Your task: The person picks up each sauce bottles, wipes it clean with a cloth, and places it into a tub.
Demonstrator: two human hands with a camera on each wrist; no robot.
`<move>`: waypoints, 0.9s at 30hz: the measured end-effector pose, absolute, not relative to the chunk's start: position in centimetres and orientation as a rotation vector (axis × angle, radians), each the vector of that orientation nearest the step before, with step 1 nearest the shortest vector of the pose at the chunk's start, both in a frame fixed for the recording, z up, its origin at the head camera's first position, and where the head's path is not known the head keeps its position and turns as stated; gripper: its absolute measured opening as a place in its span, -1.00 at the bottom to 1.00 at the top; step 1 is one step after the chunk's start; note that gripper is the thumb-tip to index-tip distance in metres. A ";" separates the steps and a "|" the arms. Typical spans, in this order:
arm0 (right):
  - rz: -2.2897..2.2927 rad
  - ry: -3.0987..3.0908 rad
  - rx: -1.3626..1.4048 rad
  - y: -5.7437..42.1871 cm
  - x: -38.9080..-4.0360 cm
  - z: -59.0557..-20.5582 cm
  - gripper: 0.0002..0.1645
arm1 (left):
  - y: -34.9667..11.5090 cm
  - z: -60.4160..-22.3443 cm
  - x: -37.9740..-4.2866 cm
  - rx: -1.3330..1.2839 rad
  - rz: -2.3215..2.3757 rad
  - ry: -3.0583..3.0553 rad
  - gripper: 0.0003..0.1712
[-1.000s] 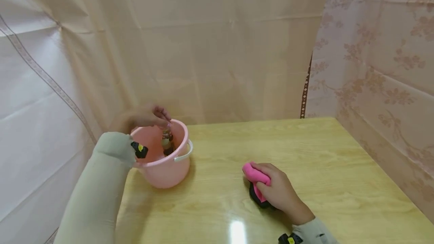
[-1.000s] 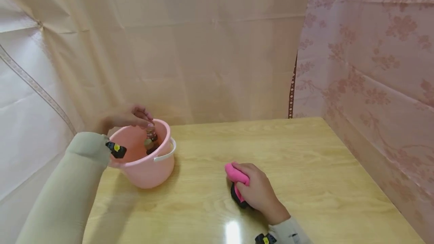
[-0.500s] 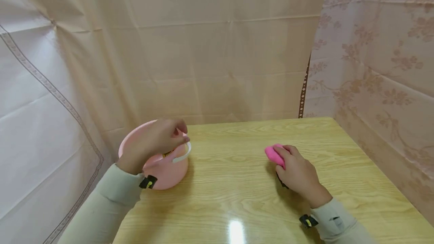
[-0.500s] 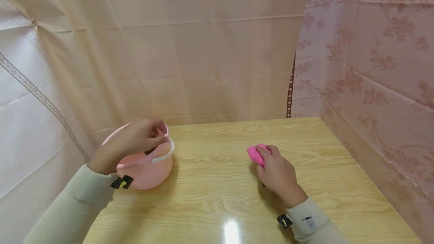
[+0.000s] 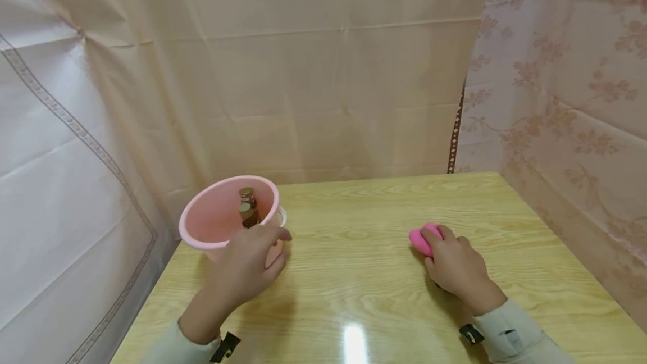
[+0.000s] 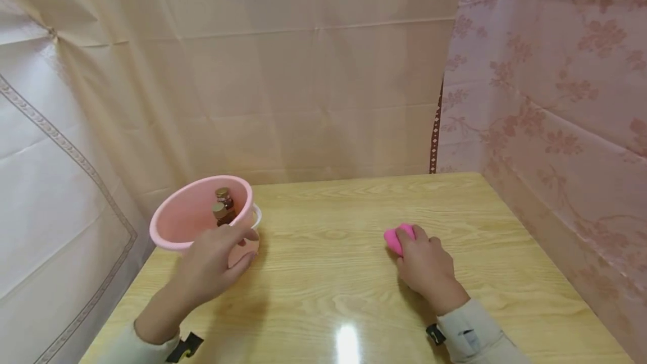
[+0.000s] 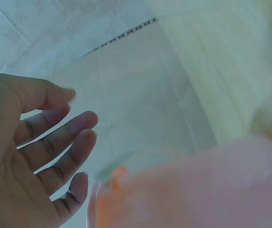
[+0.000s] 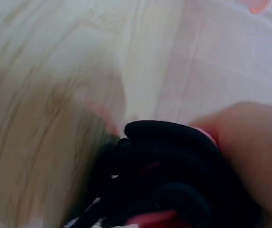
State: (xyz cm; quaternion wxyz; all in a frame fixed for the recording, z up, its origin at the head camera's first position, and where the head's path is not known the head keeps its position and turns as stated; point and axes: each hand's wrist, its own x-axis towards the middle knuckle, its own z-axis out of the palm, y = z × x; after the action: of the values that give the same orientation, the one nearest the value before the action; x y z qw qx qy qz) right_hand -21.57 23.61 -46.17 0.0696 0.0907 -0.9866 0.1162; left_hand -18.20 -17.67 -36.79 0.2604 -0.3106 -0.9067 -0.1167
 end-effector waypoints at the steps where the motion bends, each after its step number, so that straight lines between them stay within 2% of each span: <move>1: 0.371 -2.978 0.317 23.5 -21.4 -46.3 -0.27 | -17.4 -37.1 -18.1 -0.858 -0.321 -2.449 -0.72; 5: 0.453 -3.023 0.420 22.8 -20.9 -47.1 -0.18 | -16.4 -38.1 -17.9 -0.924 -0.344 -2.493 -0.72; 12: 0.433 -3.108 0.320 21.5 -20.2 -47.9 0.01 | -14.6 -38.9 -18.1 -0.923 -0.289 -2.628 -0.67; 19: 0.448 -3.098 0.335 21.8 -20.2 -47.5 0.01 | -13.7 -39.0 -18.6 -0.899 -0.280 -2.752 -0.56; 27: 0.470 -3.042 0.379 22.5 -20.4 -44.7 0.04 | -13.4 -38.9 -18.7 -0.817 -0.343 -2.720 -0.47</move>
State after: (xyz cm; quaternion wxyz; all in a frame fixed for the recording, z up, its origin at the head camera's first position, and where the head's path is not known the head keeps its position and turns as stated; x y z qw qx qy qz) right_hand -20.39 22.52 -44.70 0.0202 0.1223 -0.9807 0.1515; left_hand -18.72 -13.44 -38.92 0.1398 -0.2827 -0.9415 -0.1187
